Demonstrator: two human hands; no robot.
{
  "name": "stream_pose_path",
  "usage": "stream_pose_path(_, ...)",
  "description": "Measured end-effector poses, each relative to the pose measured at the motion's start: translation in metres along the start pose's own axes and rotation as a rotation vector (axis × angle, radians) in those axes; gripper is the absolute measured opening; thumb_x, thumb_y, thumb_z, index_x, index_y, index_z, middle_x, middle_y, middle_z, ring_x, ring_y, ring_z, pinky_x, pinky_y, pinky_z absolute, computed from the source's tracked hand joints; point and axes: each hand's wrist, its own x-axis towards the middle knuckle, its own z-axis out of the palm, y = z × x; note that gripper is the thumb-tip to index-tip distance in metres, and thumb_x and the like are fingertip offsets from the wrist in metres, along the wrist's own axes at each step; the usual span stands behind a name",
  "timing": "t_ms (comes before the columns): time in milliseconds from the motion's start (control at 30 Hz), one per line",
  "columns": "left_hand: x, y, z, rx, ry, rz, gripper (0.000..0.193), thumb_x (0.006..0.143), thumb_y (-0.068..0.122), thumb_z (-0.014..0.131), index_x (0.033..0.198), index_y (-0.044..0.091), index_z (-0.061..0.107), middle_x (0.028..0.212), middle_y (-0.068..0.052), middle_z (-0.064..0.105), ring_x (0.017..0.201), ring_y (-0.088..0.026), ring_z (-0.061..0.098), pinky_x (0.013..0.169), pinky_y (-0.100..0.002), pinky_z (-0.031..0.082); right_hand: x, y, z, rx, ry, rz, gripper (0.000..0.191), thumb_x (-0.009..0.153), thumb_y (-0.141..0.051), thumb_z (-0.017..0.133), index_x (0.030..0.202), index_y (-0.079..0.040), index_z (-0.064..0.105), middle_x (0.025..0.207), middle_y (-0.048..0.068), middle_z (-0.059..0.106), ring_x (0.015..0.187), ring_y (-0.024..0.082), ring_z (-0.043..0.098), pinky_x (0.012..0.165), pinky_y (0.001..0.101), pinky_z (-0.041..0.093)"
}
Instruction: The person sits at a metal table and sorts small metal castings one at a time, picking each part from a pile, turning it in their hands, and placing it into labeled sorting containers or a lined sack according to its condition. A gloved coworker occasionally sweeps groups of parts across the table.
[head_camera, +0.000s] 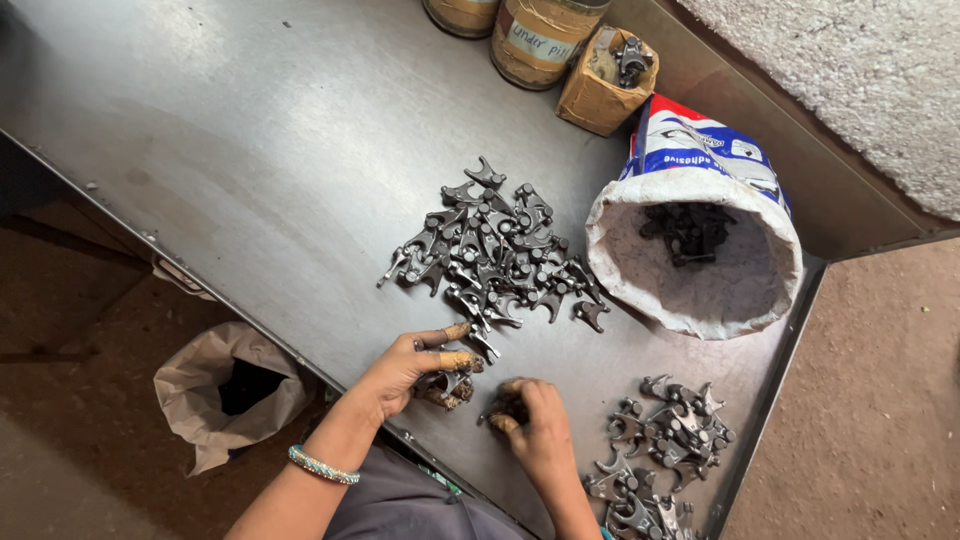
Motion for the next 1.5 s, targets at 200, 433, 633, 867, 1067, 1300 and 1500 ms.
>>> stream_pose_path(200,-0.005,-0.005,0.004,0.014,-0.024,-0.029,0.053,0.087,0.008,0.072,0.139,0.004,0.064,0.103,-0.012,0.079,0.078,-0.015,0.076,0.059,-0.033,0.063,-0.018,0.002,-0.015,0.114,0.012,0.254,0.065,0.062,-0.009,0.091,0.119,-0.006,0.059,0.111,0.012,0.066,0.101,0.029,0.066,0.089,0.0385,0.053)
stream_pose_path(433,-0.014,-0.003,0.009,-0.021,-0.043,-0.035,0.049,0.088,0.009,0.072,0.137,0.003,0.067,0.102,-0.012,0.079,0.077,-0.014,0.075,0.059,-0.032,0.063,-0.033,0.029,0.011,0.050,0.004,0.051,0.049,0.069,0.005,0.081,0.114,-0.005,0.064,0.111,0.012,0.068,0.106,0.025,0.066,0.093,0.0354,0.054)
stream_pose_path(633,-0.022,-0.009,0.010,0.016,-0.005,-0.057,0.048,0.087,0.007,0.073,0.135,0.004,0.068,0.098,-0.011,0.080,0.071,-0.016,0.073,0.054,-0.034,0.061,-0.033,0.048,0.014,0.947,0.061,0.267,0.033,0.082,0.010,0.074,0.111,0.001,0.061,0.106,0.008,0.073,0.094,0.015,0.068,0.083,0.0309,0.057)
stream_pose_path(867,-0.003,-0.046,0.038,0.061,-0.101,-0.178,0.046,0.087,0.008,0.076,0.133,0.007,0.069,0.094,-0.012,0.079,0.074,-0.020,0.076,0.056,-0.037,0.063,-0.029,0.036,0.001,1.099,0.063,0.466,0.022,0.091,-0.003,0.070,0.112,0.001,0.065,0.094,0.007,0.070,0.075,0.014,0.064,0.058,0.0308,0.050)
stream_pose_path(1067,0.043,-0.054,0.083,-0.168,-0.113,-0.261,0.044,0.086,0.012,0.076,0.128,0.003,0.067,0.099,-0.013,0.078,0.076,-0.025,0.076,0.059,-0.044,0.065,-0.014,0.044,-0.036,0.847,0.383,0.243,0.023,0.091,-0.002,0.071,0.113,-0.001,0.064,0.102,0.006,0.070,0.086,0.013,0.065,0.071,0.0264,0.052)
stream_pose_path(1300,0.154,0.009,0.211,-0.411,-0.333,0.011,0.049,0.090,0.028,0.076,0.131,0.010,0.056,0.114,-0.006,0.072,0.098,-0.023,0.074,0.085,-0.048,0.065,0.015,0.084,-0.071,0.901,0.744,0.276,0.024,0.099,-0.010,0.065,0.121,-0.004,0.061,0.106,0.003,0.068,0.088,0.011,0.062,0.071,0.0240,0.050)
stream_pose_path(1500,0.164,0.051,0.222,0.613,-0.039,0.552,0.059,0.075,0.035,0.089,0.123,0.011,0.064,0.122,-0.010,0.071,0.113,-0.027,0.070,0.095,-0.043,0.058,0.064,0.088,-0.061,0.204,0.413,0.403,0.046,0.083,-0.015,0.076,0.127,-0.010,0.064,0.099,0.010,0.070,0.084,0.023,0.068,0.075,0.0340,0.054)
